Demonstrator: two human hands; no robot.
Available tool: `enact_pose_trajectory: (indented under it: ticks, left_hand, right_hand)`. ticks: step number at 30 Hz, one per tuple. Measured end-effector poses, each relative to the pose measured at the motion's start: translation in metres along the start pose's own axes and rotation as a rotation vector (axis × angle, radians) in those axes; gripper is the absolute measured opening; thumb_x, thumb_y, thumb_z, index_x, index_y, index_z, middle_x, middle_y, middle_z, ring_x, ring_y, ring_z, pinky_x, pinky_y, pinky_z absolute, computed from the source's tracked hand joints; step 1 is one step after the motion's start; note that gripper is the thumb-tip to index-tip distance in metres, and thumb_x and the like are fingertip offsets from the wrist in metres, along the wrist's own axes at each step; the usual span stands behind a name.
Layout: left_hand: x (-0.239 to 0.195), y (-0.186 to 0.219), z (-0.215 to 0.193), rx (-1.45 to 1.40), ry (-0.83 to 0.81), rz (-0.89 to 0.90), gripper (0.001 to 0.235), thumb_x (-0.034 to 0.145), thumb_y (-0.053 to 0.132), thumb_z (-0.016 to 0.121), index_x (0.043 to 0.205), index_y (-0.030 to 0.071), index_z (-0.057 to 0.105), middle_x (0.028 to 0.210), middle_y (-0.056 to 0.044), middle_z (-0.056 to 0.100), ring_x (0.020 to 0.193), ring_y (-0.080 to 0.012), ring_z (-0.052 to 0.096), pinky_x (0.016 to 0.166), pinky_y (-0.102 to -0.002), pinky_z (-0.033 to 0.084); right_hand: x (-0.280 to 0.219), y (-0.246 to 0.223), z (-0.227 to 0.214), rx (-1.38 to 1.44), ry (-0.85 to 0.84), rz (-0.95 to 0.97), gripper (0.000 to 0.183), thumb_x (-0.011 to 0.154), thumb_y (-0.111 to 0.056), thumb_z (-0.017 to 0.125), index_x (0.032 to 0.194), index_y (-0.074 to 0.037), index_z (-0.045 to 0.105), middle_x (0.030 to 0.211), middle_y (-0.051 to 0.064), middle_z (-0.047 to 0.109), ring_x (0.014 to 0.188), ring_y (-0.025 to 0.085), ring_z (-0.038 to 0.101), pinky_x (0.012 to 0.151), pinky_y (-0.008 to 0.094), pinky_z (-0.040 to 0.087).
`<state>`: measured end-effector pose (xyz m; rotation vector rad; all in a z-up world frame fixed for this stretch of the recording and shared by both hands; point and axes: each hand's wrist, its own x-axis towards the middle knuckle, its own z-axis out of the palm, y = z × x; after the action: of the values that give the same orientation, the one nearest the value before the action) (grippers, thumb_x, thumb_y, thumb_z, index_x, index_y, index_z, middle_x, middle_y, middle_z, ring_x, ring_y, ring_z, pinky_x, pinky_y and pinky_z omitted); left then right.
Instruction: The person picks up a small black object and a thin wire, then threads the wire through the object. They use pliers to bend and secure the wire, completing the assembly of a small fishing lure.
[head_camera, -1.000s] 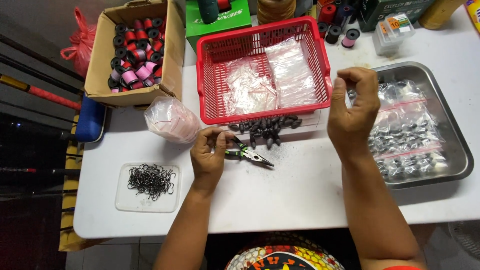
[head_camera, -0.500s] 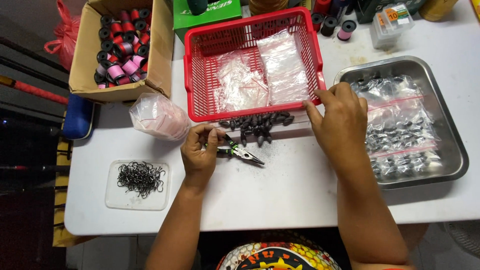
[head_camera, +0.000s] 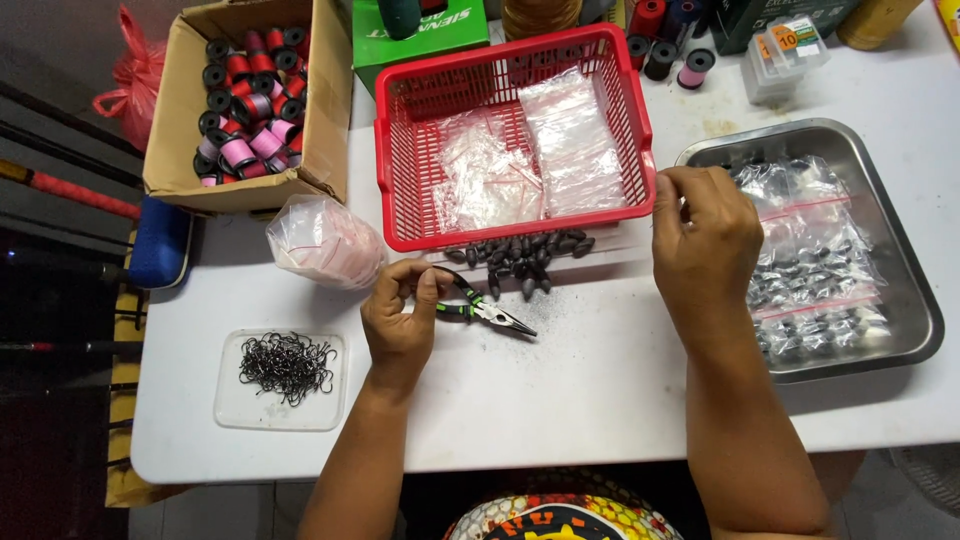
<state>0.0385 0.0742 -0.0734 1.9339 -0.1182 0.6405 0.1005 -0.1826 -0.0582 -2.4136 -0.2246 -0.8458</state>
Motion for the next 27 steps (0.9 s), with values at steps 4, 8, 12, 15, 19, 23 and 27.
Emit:
enact_pose_trajectory:
  ticks: [4, 8, 12, 15, 19, 23, 27]
  left_hand:
    - [0.0, -0.002, 0.001, 0.008, -0.015, -0.001, 0.005, 0.087, 0.008, 0.054, 0.087, 0.004, 0.057, 0.068, -0.007, 0.068, 0.055, -0.0168, 0.064, 0.054, -0.027, 0.051]
    - [-0.001, -0.003, 0.001, -0.023, -0.02, -0.016, 0.006, 0.088, 0.008, 0.054, 0.088, 0.003, 0.057, 0.069, -0.008, 0.068, 0.056, -0.016, 0.064, 0.056, -0.026, 0.051]
    - [-0.002, -0.002, 0.001, -0.02, -0.026, -0.027, 0.005, 0.087, 0.008, 0.055, 0.087, 0.003, 0.057, 0.07, -0.008, 0.068, 0.057, -0.0162, 0.065, 0.057, -0.026, 0.051]
    - [-0.003, -0.002, 0.002, -0.032, -0.046, -0.037, 0.005, 0.087, 0.008, 0.055, 0.087, 0.003, 0.056, 0.07, -0.008, 0.068, 0.058, -0.0172, 0.065, 0.057, -0.027, 0.052]
    - [-0.002, 0.002, 0.002, -0.048, -0.051, -0.054, 0.006, 0.087, 0.008, 0.055, 0.087, 0.003, 0.057, 0.069, -0.008, 0.068, 0.056, -0.0156, 0.064, 0.057, -0.027, 0.051]
    - [-0.002, 0.003, 0.001, -0.039, -0.046, -0.05, 0.006, 0.087, 0.009, 0.055, 0.086, 0.004, 0.057, 0.069, -0.007, 0.068, 0.056, -0.0155, 0.064, 0.057, -0.027, 0.052]
    - [-0.002, 0.003, 0.001, -0.049, -0.051, -0.05, 0.006, 0.087, 0.009, 0.055, 0.087, 0.003, 0.057, 0.069, -0.008, 0.068, 0.056, -0.0161, 0.064, 0.057, -0.027, 0.052]
  right_hand:
    - [0.0, 0.0, 0.003, 0.074, 0.038, 0.002, 0.015, 0.1, -0.011, 0.054, 0.09, -0.006, 0.063, 0.069, 0.006, 0.054, 0.059, 0.023, 0.056, 0.059, 0.034, 0.043]
    - [-0.001, 0.003, 0.009, 0.052, 0.005, -0.058, 0.012, 0.098, -0.011, 0.056, 0.089, -0.007, 0.062, 0.069, 0.007, 0.054, 0.063, 0.028, 0.058, 0.058, 0.035, 0.045]
    - [-0.002, 0.006, 0.016, -0.003, -0.035, -0.074, 0.013, 0.098, -0.013, 0.054, 0.088, -0.007, 0.06, 0.069, 0.008, 0.053, 0.064, 0.029, 0.059, 0.058, 0.037, 0.046]
    - [0.001, 0.003, 0.018, 0.012, -0.057, -0.09, 0.014, 0.098, -0.011, 0.052, 0.087, -0.005, 0.058, 0.07, 0.01, 0.053, 0.064, 0.032, 0.059, 0.056, 0.039, 0.046]
    - [-0.001, 0.007, 0.024, -0.06, -0.1, -0.083, 0.012, 0.096, -0.015, 0.056, 0.088, -0.008, 0.06, 0.071, 0.008, 0.054, 0.065, 0.029, 0.06, 0.058, 0.038, 0.047]
    - [-0.002, 0.002, 0.016, -0.083, -0.152, -0.059, 0.01, 0.093, -0.015, 0.061, 0.088, -0.008, 0.063, 0.075, 0.009, 0.053, 0.067, 0.031, 0.06, 0.059, 0.04, 0.048]
    - [-0.001, -0.003, 0.007, -0.108, -0.19, -0.035, 0.01, 0.092, -0.018, 0.063, 0.089, -0.009, 0.066, 0.076, 0.009, 0.053, 0.067, 0.031, 0.061, 0.059, 0.041, 0.048]
